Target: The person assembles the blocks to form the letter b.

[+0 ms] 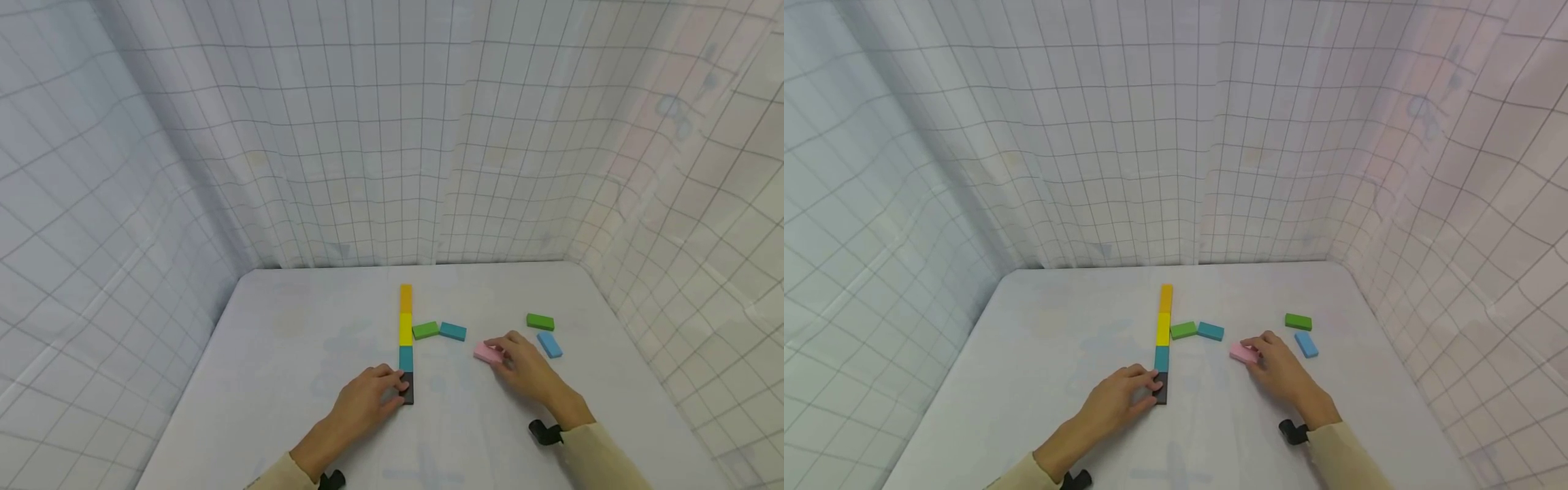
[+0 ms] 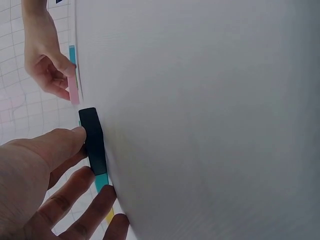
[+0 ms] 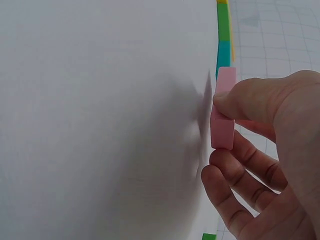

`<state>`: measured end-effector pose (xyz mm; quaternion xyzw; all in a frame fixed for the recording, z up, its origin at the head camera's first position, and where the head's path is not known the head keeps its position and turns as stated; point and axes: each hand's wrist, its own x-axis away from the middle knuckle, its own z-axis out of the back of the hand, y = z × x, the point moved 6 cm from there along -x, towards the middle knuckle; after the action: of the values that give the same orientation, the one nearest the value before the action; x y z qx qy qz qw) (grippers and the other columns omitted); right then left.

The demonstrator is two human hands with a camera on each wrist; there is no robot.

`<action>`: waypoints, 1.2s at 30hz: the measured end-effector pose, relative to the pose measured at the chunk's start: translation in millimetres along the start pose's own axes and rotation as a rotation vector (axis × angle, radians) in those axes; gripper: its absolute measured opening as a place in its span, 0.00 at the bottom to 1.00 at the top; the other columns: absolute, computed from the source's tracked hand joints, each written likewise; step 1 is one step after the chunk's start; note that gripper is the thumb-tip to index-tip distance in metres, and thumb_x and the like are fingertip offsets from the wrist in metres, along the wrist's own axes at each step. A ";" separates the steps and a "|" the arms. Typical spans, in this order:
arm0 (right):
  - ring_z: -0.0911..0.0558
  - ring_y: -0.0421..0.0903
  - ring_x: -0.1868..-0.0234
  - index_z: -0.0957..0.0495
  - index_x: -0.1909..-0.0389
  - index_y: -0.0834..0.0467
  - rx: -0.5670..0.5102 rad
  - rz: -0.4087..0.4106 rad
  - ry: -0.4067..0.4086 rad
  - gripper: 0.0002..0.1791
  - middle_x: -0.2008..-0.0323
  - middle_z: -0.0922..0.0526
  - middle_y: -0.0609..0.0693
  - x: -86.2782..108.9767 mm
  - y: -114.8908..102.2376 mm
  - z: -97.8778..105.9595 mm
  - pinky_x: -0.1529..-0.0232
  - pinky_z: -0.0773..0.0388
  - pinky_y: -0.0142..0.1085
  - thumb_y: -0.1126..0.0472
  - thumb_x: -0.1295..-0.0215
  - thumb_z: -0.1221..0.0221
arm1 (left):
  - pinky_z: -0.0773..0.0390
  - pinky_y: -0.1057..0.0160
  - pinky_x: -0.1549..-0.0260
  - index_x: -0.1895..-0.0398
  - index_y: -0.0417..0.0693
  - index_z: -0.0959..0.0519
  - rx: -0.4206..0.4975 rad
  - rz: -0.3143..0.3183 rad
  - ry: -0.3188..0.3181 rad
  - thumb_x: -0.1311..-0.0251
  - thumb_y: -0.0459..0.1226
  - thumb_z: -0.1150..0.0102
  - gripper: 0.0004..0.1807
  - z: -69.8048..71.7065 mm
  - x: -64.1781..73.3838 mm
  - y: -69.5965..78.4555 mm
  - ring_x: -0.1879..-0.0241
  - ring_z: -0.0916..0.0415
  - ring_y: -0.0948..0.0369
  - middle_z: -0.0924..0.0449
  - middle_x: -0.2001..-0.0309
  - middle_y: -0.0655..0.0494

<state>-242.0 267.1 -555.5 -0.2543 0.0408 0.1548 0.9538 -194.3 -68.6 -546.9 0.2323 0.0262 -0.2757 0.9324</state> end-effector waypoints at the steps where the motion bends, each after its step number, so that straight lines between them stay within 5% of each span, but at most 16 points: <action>1: 0.20 0.41 0.53 0.10 0.33 0.56 -0.002 0.009 0.002 0.22 0.50 0.15 0.48 -0.3 -1.0 -0.4 0.50 0.15 0.35 0.65 0.25 0.22 | 0.07 0.56 0.50 0.42 0.56 0.04 0.000 0.000 0.000 0.28 0.41 0.17 0.14 -0.2 0.0 -0.5 0.47 0.11 0.54 0.07 0.42 0.58; 14: 0.21 0.40 0.53 0.11 0.33 0.56 0.002 0.066 -0.012 0.21 0.49 0.15 0.48 -10.1 -9.5 -7.4 0.51 0.16 0.36 0.66 0.24 0.24 | 0.07 0.55 0.49 0.42 0.56 0.04 -0.001 0.000 0.006 0.28 0.40 0.17 0.14 2.4 0.4 -0.2 0.46 0.11 0.54 0.07 0.42 0.58; 36: 0.20 0.40 0.53 0.11 0.31 0.58 -0.014 0.009 -0.078 0.22 0.51 0.16 0.49 -21.3 -13.5 -12.9 0.49 0.15 0.37 0.64 0.23 0.24 | 0.07 0.56 0.50 0.42 0.57 0.04 0.005 0.008 -0.011 0.28 0.40 0.17 0.14 0.7 -0.5 -0.2 0.47 0.11 0.55 0.08 0.41 0.58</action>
<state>-258.0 243.7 -557.0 -0.2543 0.0036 0.1692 0.9522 -194.8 -68.8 -546.3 0.2333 0.0197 -0.2734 0.9330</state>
